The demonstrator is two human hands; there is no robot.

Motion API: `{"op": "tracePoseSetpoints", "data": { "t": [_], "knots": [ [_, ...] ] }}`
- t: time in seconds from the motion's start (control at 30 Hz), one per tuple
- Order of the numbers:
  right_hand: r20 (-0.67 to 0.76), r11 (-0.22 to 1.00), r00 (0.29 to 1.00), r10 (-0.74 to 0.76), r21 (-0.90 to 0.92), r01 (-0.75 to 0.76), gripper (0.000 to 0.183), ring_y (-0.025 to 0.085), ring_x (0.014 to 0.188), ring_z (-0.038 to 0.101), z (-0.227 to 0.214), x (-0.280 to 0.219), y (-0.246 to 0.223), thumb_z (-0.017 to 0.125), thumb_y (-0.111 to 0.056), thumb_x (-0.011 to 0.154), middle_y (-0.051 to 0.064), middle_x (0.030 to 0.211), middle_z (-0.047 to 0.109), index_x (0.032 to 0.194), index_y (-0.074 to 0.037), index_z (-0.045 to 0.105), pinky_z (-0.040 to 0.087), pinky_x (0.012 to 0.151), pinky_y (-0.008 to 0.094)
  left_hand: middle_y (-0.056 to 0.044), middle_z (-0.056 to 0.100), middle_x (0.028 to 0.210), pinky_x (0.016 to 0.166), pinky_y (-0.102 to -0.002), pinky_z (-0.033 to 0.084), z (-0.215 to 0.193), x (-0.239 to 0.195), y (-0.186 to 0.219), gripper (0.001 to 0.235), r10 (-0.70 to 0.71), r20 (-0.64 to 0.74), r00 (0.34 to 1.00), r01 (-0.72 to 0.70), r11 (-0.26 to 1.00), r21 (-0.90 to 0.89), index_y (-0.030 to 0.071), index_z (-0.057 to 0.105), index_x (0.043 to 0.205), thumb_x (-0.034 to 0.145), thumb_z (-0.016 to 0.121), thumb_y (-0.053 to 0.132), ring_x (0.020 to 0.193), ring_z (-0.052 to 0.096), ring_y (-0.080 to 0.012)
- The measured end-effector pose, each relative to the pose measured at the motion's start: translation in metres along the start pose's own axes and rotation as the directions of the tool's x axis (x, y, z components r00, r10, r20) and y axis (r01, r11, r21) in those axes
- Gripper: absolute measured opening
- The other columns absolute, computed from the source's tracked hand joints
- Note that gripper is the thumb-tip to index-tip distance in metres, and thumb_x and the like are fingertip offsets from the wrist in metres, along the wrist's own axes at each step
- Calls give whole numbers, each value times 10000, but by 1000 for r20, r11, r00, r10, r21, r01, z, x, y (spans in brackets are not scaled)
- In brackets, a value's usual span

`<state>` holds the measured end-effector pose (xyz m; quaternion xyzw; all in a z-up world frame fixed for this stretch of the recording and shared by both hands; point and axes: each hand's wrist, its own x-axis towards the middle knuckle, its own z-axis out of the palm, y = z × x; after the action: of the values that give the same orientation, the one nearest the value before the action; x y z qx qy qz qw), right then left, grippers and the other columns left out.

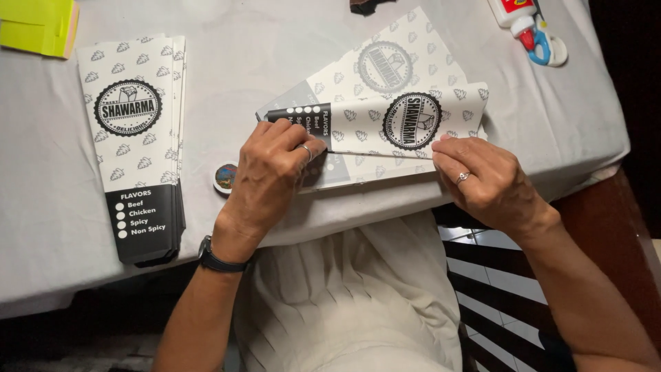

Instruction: Folding printed paper sheets into shawarma packaging bags using hands and a small pressing tool.

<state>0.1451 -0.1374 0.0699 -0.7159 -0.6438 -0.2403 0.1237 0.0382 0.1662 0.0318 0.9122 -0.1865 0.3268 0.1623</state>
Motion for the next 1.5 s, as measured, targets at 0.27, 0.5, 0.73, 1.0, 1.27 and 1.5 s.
{"op": "tracePoseSetpoints", "data": {
  "t": [0.27,0.5,0.73,1.0,1.27,1.5],
  "knots": [
    [95,995,995,-26,-99,35,63,304,786,632,0,6,6,559,97,994,220,942,641,959,105,611,584,719,389,-49,480,722,563,-347,347,-5,13,14,252,88,62,994,-101,960,260,72,612,883,862,660,-174,610,412,-196],
    [102,996,990,92,-8,-92,111,349,884,690,-5,-4,8,766,26,953,228,1001,736,984,92,682,616,740,386,-58,477,759,589,-337,296,4,13,26,198,140,25,990,-139,917,375,27,646,806,874,581,-146,640,390,-209],
    [58,987,986,153,34,-155,144,310,889,683,-13,-20,9,808,110,930,197,1040,730,1026,87,704,601,820,387,-119,479,783,614,-385,347,9,14,18,277,91,24,996,-93,989,117,-1,497,729,918,548,-196,693,413,-264],
    [75,990,988,138,-38,-135,157,312,845,662,-10,-23,8,782,104,945,201,1034,707,1043,52,671,578,748,385,-30,471,665,561,-331,331,8,17,22,331,104,122,987,-132,959,251,119,522,750,787,603,-200,569,424,-186],
    [70,982,987,146,-134,-135,278,271,787,644,-3,-24,9,810,84,912,97,944,705,1126,-72,727,537,669,361,-24,480,719,612,-325,371,26,17,39,319,72,97,993,-104,920,377,118,520,647,871,655,-65,660,409,-162],
    [85,980,978,192,-66,-186,314,323,882,640,1,-25,3,764,162,869,174,1057,693,1133,1,708,548,781,406,-15,464,707,595,-293,354,33,20,58,371,2,134,991,-62,895,442,127,547,632,893,621,-127,674,389,-159]
  ]
}}
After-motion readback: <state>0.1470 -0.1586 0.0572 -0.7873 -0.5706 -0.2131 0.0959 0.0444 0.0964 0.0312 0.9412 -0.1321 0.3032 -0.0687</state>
